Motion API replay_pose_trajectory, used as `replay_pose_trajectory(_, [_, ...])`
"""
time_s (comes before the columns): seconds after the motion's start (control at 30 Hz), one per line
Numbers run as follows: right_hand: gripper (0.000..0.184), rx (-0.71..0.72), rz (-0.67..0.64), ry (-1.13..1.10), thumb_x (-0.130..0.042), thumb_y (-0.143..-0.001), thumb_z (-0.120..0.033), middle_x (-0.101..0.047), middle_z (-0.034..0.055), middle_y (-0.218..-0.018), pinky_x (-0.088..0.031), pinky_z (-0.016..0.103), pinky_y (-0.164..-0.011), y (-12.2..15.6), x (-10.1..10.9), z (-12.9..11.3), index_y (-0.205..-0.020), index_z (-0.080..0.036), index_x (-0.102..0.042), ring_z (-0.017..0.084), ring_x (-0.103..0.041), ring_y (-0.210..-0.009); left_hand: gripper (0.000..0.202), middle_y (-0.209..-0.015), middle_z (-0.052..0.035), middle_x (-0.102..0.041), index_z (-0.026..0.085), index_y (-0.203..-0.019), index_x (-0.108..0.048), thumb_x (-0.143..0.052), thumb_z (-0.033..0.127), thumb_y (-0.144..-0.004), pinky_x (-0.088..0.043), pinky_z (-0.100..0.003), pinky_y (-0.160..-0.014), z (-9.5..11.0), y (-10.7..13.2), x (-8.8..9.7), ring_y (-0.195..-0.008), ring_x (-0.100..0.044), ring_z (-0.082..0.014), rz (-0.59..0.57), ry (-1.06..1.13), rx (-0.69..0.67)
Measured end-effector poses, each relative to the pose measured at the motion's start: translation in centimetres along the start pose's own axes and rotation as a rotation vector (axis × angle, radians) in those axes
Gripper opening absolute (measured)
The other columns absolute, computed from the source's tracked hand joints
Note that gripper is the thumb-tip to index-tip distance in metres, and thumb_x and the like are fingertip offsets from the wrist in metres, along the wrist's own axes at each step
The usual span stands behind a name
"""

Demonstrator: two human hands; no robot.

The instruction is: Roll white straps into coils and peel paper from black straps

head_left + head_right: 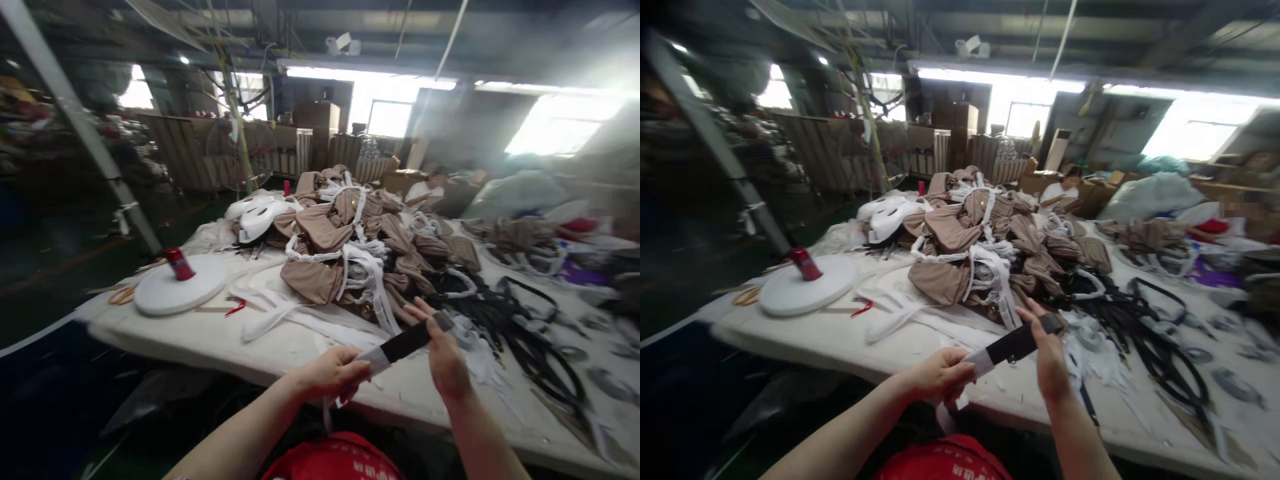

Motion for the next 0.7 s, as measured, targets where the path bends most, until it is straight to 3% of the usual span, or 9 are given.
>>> replay_pose_trajectory(0.13, [0.06,-0.052,-0.095,0.061,-0.041,-0.096,-0.071,-0.06,0.0071,-0.143,-0.017,0.06,-0.125,1.2,-2.4,-0.8,-0.111,-0.028,-0.079,0.036,-0.036,-0.146,0.065,-0.046,0.0078,-0.045,0.018,-0.088,-0.05,-0.055,0.083,-0.079,-0.029,-0.017,-0.037,0.1,-1.2,-0.3,-0.037,-0.042,-0.0076,0.029,-0.018,-0.013])
replay_pose_trajectory(0.23, [0.056,-0.024,-0.118,0.123,-0.041,-0.097,-0.067,-0.048,0.0049,-0.155,-0.018,0.059,-0.125,2.9,-5.0,-0.4,-0.115,-0.029,-0.078,0.035,-0.024,-0.152,0.071,-0.043,0.0088,-0.042,0.019,-0.085,-0.049,-0.054,0.089,-0.073,-0.027,-0.017,-0.036,0.3,-2.1,-0.5,-0.035,-0.037,-0.0068,0.077,-0.015,-0.018])
replay_pose_trajectory(0.33, [0.049,0.031,-0.223,0.158,-0.042,-0.1,-0.061,-0.038,0.0011,-0.161,-0.017,0.058,-0.125,3.8,-6.3,-0.7,-0.118,-0.032,-0.077,0.034,-0.021,-0.153,0.073,-0.042,0.0082,-0.042,0.019,-0.082,-0.049,-0.052,0.092,-0.071,-0.026,-0.018,-0.037,0.2,-2.3,-0.6,-0.034,-0.035,-0.0065,0.119,-0.018,-0.022])
replay_pose_trajectory(0.43, [0.05,0.015,-0.122,0.051,-0.05,-0.096,-0.064,-0.048,0.0049,-0.155,-0.02,0.057,-0.124,2.3,-3.6,-1.2,-0.122,-0.03,-0.074,0.034,-0.029,-0.15,0.074,-0.041,0.0086,-0.041,0.02,-0.081,-0.048,-0.053,0.093,-0.069,-0.025,-0.018,-0.037,-0.5,-2.1,-0.9,-0.034,-0.034,-0.0067,0.086,-0.023,0.003])
replay_pose_trajectory(0.5, [0.057,-0.036,0.023,-0.073,-0.052,-0.093,-0.068,-0.061,0.01,-0.142,-0.025,0.059,-0.122,0.8,-0.7,-1.2,-0.125,-0.025,-0.072,0.035,-0.043,-0.142,0.072,-0.04,0.009,-0.04,0.02,-0.081,-0.048,-0.053,0.092,-0.07,-0.023,-0.018,-0.037,-1.2,-2.0,-1.1,-0.033,-0.033,-0.0069,0.05,-0.028,0.025])
replay_pose_trajectory(0.57, [0.059,-0.056,0.083,-0.108,-0.05,-0.093,-0.069,-0.07,0.0109,-0.126,-0.024,0.06,-0.122,0.2,0.6,-1.4,-0.122,-0.024,-0.074,0.035,-0.047,-0.138,0.072,-0.04,0.0091,-0.039,0.02,-0.081,-0.048,-0.053,0.091,-0.071,-0.021,-0.018,-0.037,-1.5,-2.1,-1.2,-0.033,-0.033,-0.0068,0.04,-0.027,0.029])
replay_pose_trajectory(0.63, [0.055,-0.032,0.055,-0.042,-0.048,-0.094,-0.069,-0.071,0.0092,-0.124,-0.016,0.058,-0.125,0.8,0.0,-1.8,-0.113,-0.026,-0.078,0.034,-0.039,-0.144,0.074,-0.04,0.0089,-0.04,0.02,-0.081,-0.048,-0.054,0.092,-0.069,-0.021,-0.018,-0.036,-1.3,-2.4,-1.4,-0.033,-0.033,-0.0066,0.047,-0.021,0.025])
replay_pose_trajectory(0.7, [0.053,-0.018,-0.008,0.015,-0.045,-0.096,-0.067,-0.068,0.0068,-0.13,-0.013,0.056,-0.126,2.3,-2.1,-1.8,-0.106,-0.029,-0.08,0.032,-0.03,-0.149,0.076,-0.042,0.0081,-0.043,0.019,-0.083,-0.049,-0.053,0.094,-0.068,-0.024,-0.018,-0.036,-0.8,-2.7,-1.7,-0.034,-0.035,-0.0068,0.067,-0.017,0.014])
Point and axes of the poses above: each hand's wrist, its own y-axis away from the middle knuckle, its own x-axis out of the back of the hand, z = x × y, the point moved 8 cm from there along -y, towards the middle knuckle
